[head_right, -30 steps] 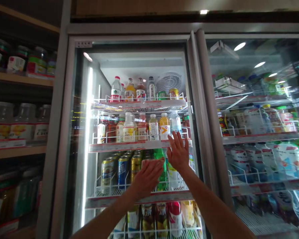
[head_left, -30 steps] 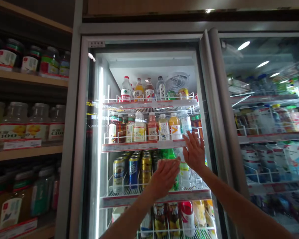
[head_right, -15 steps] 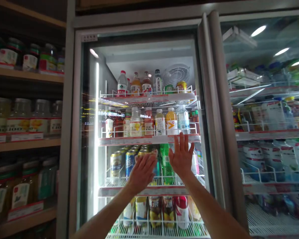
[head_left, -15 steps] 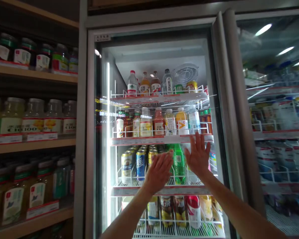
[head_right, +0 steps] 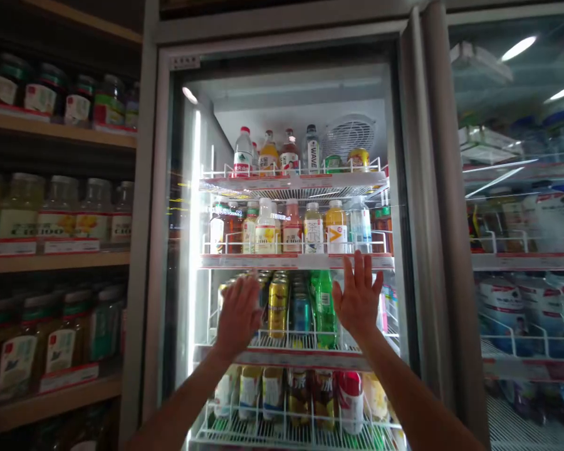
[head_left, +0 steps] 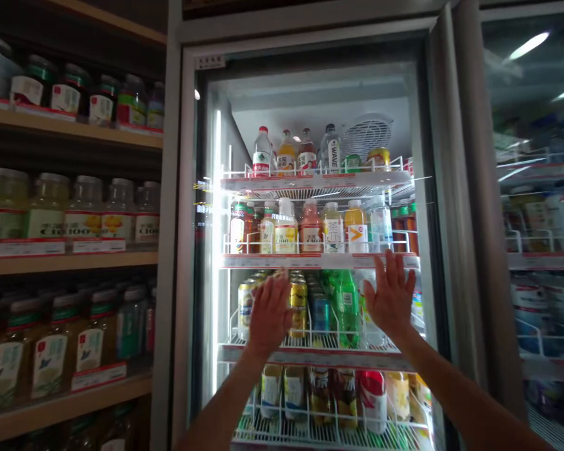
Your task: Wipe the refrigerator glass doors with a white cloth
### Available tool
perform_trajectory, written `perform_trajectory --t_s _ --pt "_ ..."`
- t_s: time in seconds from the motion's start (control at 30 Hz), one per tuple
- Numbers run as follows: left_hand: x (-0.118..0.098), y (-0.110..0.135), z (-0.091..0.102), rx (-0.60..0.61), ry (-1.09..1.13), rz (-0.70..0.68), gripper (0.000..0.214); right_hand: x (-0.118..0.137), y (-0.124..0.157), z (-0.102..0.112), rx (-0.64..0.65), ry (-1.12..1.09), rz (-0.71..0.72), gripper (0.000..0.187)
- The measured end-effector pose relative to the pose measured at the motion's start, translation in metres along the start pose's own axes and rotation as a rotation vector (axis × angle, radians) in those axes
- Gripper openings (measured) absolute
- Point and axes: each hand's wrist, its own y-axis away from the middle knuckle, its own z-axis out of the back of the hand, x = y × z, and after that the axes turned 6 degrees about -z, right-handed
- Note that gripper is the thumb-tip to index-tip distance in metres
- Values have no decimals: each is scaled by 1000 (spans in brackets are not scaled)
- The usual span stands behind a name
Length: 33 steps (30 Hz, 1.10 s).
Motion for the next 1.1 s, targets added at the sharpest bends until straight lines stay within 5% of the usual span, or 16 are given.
perform_trajectory --t_s 0.13,0.2,0.37,0.43,0.6,0.67,0.8,0.87,0.97,1.1 --pt "53 19 18 -94 -161 309 60 2 0 1 3 -6 -26 60" --pt "47 22 21 -79 -145 323 59 3 0 2 10 -10 -33 60" --pt "-6 22 11 66 28 -42 53 2 1 2 1 -45 -34 58" --pt "2 28 13 65 11 -31 53 1 1 1 -2 -55 -32 57" --pt "48 38 22 -68 -142 304 59 3 1 1 -4 -40 -32 58" --pt "33 29 16 -85 -116 313 60 4 1 1 -2 -35 -35 57" --pt "-21 2 -1 1 34 68 55 3 1 1 -7 -31 -26 58" --pt "-25 -2 -3 24 51 3 53 1 1 1 -10 -31 -8 58" --pt "10 7 7 -26 -27 97 55 -1 1 0 -17 -26 11 60" --pt "49 13 14 -148 -154 390 58 0 1 -1 -13 -16 10 62"
